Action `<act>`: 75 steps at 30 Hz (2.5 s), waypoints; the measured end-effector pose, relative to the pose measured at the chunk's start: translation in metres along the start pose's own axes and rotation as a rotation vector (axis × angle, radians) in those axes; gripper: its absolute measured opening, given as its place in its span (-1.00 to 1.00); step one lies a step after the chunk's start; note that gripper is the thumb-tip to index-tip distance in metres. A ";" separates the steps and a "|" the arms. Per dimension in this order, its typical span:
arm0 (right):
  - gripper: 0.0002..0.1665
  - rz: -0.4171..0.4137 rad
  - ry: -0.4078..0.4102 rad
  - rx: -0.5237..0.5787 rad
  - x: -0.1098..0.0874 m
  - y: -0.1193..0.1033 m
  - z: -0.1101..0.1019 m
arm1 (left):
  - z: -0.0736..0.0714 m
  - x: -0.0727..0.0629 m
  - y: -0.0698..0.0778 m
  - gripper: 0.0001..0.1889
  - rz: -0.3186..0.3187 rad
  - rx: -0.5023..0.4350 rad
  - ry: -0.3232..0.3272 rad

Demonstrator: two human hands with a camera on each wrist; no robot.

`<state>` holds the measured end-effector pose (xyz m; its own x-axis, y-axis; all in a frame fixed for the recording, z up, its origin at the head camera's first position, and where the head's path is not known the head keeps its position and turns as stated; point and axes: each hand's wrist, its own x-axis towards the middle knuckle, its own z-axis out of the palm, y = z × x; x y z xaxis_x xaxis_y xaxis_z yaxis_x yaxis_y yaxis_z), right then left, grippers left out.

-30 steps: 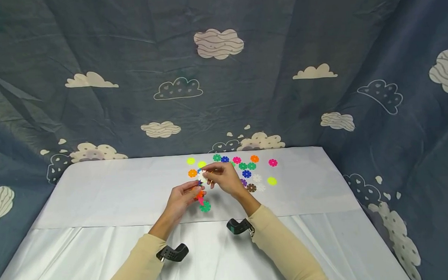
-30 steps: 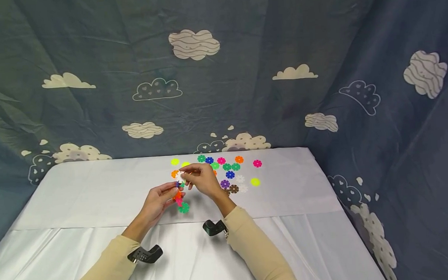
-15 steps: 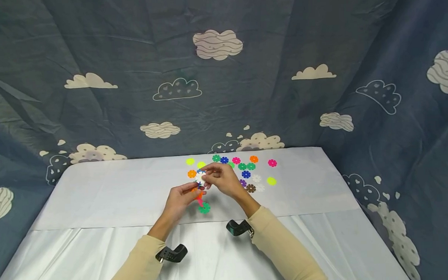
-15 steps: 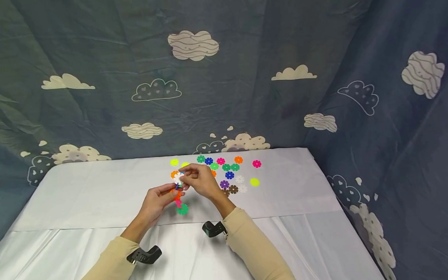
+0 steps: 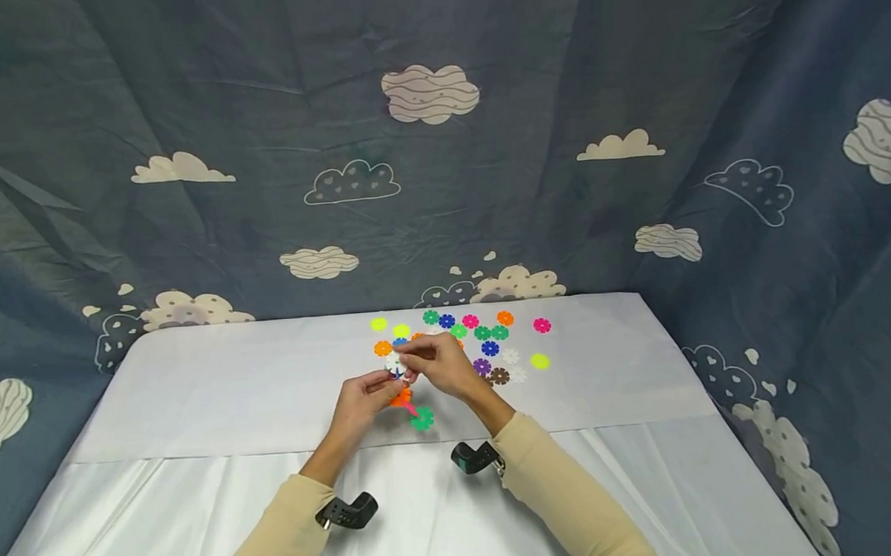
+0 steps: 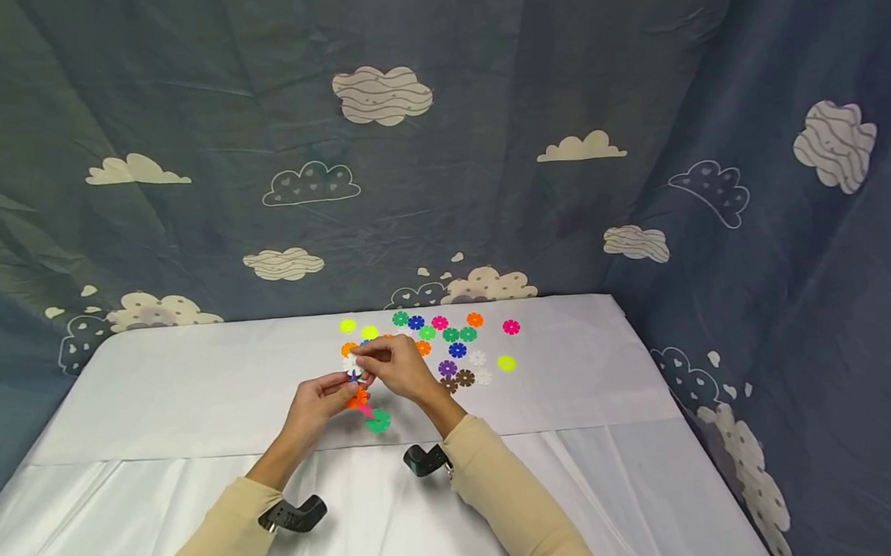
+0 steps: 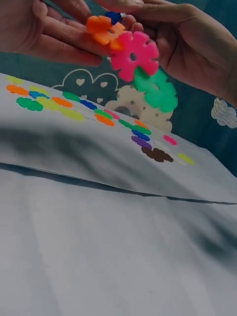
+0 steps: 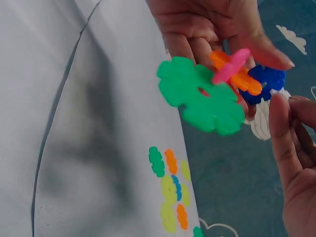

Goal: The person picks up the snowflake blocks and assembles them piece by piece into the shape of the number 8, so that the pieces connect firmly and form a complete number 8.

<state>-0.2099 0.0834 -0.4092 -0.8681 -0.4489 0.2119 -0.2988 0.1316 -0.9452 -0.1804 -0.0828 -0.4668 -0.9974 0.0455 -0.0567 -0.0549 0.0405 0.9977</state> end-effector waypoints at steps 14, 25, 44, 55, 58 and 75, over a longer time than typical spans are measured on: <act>-0.73 0.122 -0.071 -0.010 0.006 0.041 -0.003 | 0.001 0.003 -0.002 -0.74 -0.085 -0.016 0.074; -0.77 0.329 0.191 -0.392 -0.006 0.085 -0.059 | -0.010 0.007 -0.019 -0.75 -0.220 -0.053 0.179; -0.75 0.531 0.174 -0.649 -0.012 0.112 -0.084 | -0.015 0.012 -0.029 -0.78 -0.230 -0.081 0.187; -0.72 0.438 0.183 -0.610 -0.015 0.114 -0.083 | -0.019 0.009 -0.027 -0.79 -0.236 -0.112 0.208; -0.76 0.390 0.192 -0.603 -0.014 0.115 -0.081 | -0.022 0.009 -0.028 -0.76 -0.235 -0.129 0.200; -0.78 0.247 0.114 -0.004 0.017 0.089 -0.022 | -0.021 0.005 -0.030 -0.75 -0.234 -0.147 0.194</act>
<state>-0.2599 0.1064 -0.4843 -0.9537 -0.3009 0.0019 -0.0740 0.2285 -0.9707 -0.1844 -0.1048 -0.4960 -0.9466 -0.1390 -0.2908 -0.2757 -0.1180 0.9540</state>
